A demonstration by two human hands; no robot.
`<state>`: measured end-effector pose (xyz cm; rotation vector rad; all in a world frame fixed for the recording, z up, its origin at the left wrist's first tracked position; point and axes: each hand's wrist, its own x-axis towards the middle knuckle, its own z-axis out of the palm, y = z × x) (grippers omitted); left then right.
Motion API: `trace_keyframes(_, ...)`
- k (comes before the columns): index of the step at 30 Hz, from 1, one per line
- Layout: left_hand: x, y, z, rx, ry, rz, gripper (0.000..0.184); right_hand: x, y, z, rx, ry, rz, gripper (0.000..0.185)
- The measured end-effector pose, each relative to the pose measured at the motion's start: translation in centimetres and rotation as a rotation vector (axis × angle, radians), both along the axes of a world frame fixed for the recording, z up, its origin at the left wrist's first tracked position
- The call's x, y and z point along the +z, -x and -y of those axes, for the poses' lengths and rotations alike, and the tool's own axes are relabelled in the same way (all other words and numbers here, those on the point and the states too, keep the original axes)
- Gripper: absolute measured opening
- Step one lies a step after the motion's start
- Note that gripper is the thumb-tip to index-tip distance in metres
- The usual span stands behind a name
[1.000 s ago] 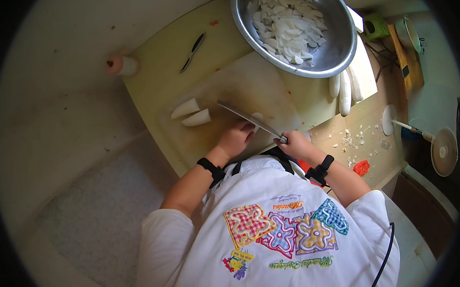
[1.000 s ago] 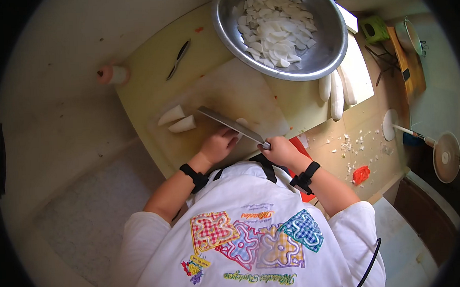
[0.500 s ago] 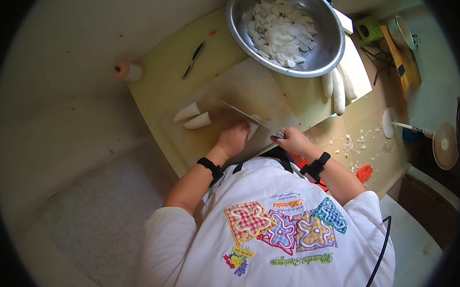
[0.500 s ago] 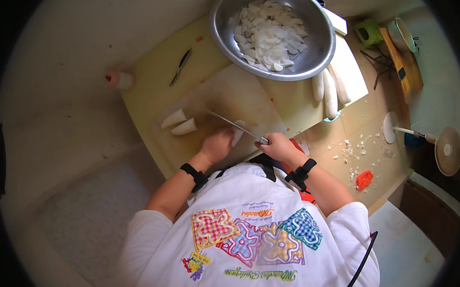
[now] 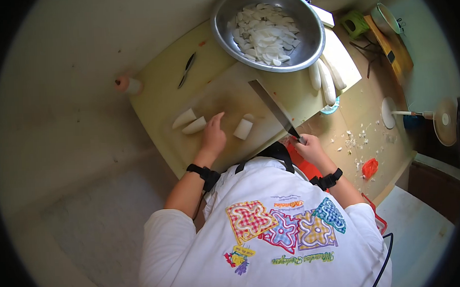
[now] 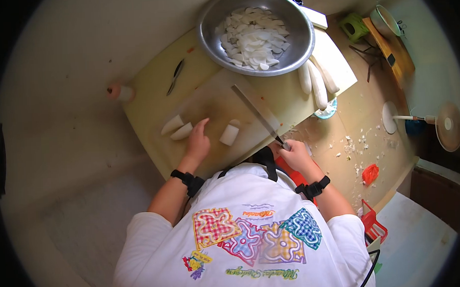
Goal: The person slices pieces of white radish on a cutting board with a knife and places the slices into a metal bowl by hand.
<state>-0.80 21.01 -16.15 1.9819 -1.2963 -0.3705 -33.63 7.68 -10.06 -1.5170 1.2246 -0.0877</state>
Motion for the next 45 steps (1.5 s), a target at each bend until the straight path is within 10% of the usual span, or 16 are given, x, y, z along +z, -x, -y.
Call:
trace_keyframes(22,0.2,3.4,8.2,-0.180,-0.414,0.106,0.014,3.0,3.5,-4.8,0.017,0.173,-0.106,0.028)
trace_keyframes(27,2.7,1.0,11.8,-0.152,-0.156,-0.687,0.012,3.2,3.9,-4.8,-0.007,0.200,-0.090,0.030)
trace_keyframes(34,17.2,0.2,19.4,-0.290,0.358,-1.063,0.027,2.4,4.2,-5.1,-0.057,0.175,-0.052,0.039)
trace_keyframes(39,8.8,-1.1,15.1,-0.220,0.100,-0.401,0.029,3.2,4.0,-5.3,-0.040,0.203,-0.048,0.040)
trace_keyframes(45,1.9,1.3,3.2,-0.269,-0.282,-0.239,0.014,4.1,2.9,-4.7,0.090,0.193,-0.098,0.036)
